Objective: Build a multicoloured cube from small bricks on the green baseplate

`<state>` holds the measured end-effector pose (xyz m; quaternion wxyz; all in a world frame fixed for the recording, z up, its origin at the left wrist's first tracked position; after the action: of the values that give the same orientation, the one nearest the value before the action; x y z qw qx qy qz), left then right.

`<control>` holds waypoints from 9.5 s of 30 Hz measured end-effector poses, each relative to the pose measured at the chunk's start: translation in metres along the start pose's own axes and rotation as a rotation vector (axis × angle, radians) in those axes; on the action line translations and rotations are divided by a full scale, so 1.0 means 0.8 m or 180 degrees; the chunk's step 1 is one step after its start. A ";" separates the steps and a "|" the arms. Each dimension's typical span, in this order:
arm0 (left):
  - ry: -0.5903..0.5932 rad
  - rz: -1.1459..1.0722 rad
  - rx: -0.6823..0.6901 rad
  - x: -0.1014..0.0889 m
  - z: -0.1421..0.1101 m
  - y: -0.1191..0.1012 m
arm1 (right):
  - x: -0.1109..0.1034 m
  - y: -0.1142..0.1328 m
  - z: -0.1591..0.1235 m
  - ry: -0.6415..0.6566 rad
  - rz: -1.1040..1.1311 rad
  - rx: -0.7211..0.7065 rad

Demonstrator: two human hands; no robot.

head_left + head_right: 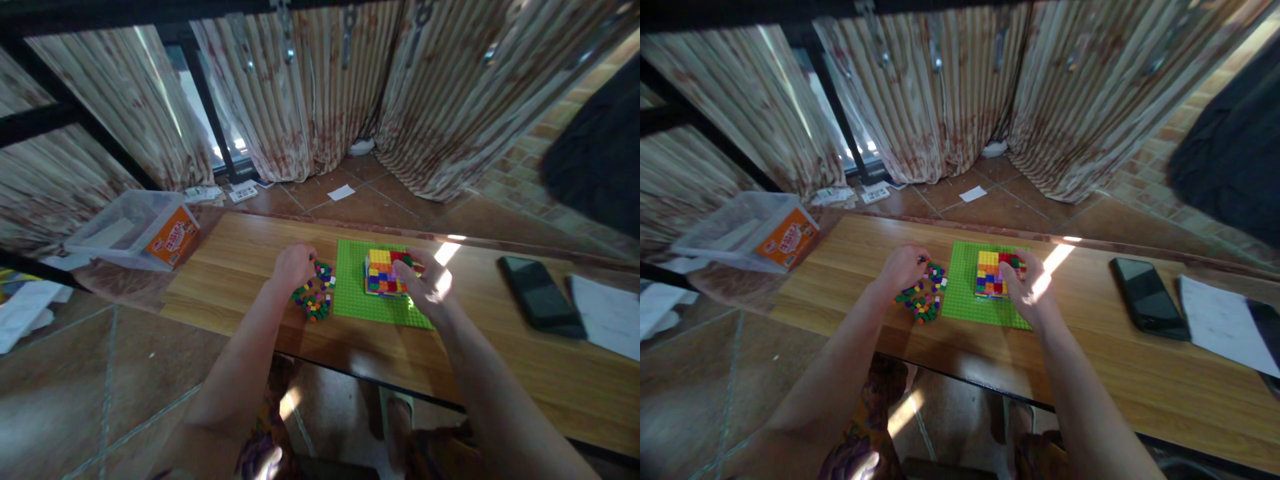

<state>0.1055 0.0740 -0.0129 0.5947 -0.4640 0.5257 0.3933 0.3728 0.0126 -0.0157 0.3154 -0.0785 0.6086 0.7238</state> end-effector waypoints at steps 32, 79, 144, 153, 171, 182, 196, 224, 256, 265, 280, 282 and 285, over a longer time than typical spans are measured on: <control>-0.0709 -0.1614 0.1005 -0.016 -0.016 -0.130 | 0.002 -0.001 -0.003 -0.0088 0.0091 -0.0113; 0.0089 -0.2024 0.0111 -0.024 -0.020 0.031 | 0.001 -0.033 0.001 -0.0810 0.0822 0.0683; 0.1015 -0.5409 -0.0754 0.034 -0.021 -0.122 | 0.022 0.067 -0.021 0.0038 -0.0318 -0.1363; 0.0483 -0.4757 -0.0927 0.032 -0.017 -0.111 | 0.022 0.065 -0.020 -0.0095 -0.0605 -0.1490; -0.0095 -0.3889 -0.0598 0.039 -0.011 -0.111 | 0.019 0.058 -0.018 -0.0374 -0.0271 -0.1055; -0.0207 -0.3778 -0.0582 0.043 -0.007 -0.110 | 0.027 0.056 -0.012 -0.0534 -0.0478 -0.0554; -0.0356 -0.3520 -0.0526 0.043 -0.006 -0.109 | 0.027 0.061 -0.010 -0.0509 -0.0501 -0.0490; 0.1062 -0.1809 0.0294 -0.011 -0.047 0.057 | 0.086 0.127 -0.105 0.1211 0.0097 -0.1612; 0.0791 -0.1465 0.0486 -0.015 -0.037 0.043 | 0.147 0.124 -0.132 0.1341 -0.1122 -0.1485; 0.0791 -0.1552 0.0472 -0.016 -0.036 0.041 | 0.145 0.127 -0.127 0.1209 -0.0859 -0.1430; -0.0041 -0.1806 0.0440 -0.033 -0.027 0.005 | -0.011 0.051 -0.029 -0.0108 0.0700 -0.0125; -0.0082 -0.1997 0.0623 -0.030 -0.029 -0.024 | -0.014 0.050 -0.025 -0.0078 0.0408 -0.0280; 0.0013 -0.2122 0.0818 -0.020 -0.034 -0.068 | -0.010 0.055 -0.023 -0.0022 0.0213 -0.0537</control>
<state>0.1484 0.0338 0.0101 0.7428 -0.5323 0.3918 0.1073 0.3498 -0.0102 0.0200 0.2855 -0.0818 0.5467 0.7829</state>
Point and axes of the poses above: each hand's wrist, its own z-axis towards the middle knuckle, its own x-axis out of the palm, y = z × x, the point moved 6 cm from there along z, towards the middle knuckle, and after that the axes turned 7 degrees about z, right-handed, at the moved point
